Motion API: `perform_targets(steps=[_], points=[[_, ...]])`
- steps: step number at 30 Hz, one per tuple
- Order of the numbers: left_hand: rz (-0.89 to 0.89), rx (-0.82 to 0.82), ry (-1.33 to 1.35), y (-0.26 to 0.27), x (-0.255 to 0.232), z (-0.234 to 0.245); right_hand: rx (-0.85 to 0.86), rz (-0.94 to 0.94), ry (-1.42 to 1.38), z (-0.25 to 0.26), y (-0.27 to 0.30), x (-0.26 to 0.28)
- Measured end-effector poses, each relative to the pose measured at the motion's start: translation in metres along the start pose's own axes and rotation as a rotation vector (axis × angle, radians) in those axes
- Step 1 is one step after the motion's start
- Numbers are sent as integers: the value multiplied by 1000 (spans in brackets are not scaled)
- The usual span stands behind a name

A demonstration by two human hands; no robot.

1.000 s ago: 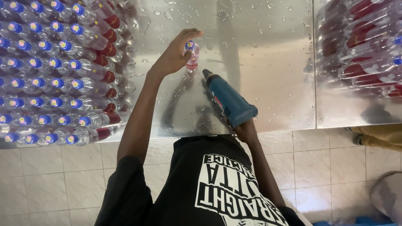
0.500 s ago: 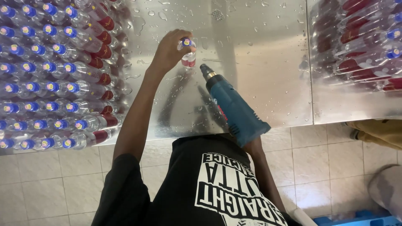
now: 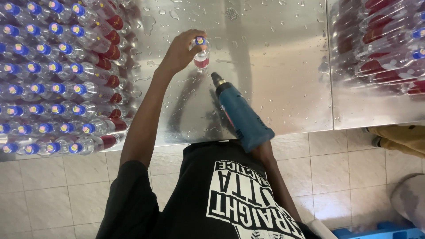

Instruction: Using a handheld heat gun to shrink-wrap plastic seals onto the caps of water bottles in a production environment.

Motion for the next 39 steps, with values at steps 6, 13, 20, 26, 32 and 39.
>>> perform_targets(steps=[6, 13, 20, 26, 32, 39], points=[[-10, 10, -36, 2, -10, 3, 3, 54, 15, -3, -6, 4], [84, 114, 117, 7, -5, 3, -8, 121, 27, -19, -22, 25], [37, 19, 140, 0, -2, 1, -13, 178, 43, -14, -12, 19], [85, -105, -191, -7, 4, -4, -10, 233, 63, 0, 3, 5], [86, 127, 86, 2, -1, -4, -25, 286, 68, -14, -14, 22], [171, -28, -59, -2, 20, -16, -11, 341, 95, -7, 1, 12]])
Point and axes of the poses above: each hand's wrist, its own y-axis away from the middle knuckle, its own z-axis out of the back of the hand, x = y × z, the point moved 3 cm from there along -y, towards the middle knuckle, and after that the axes turned 2 degrees about z, right-handed, at the moved point
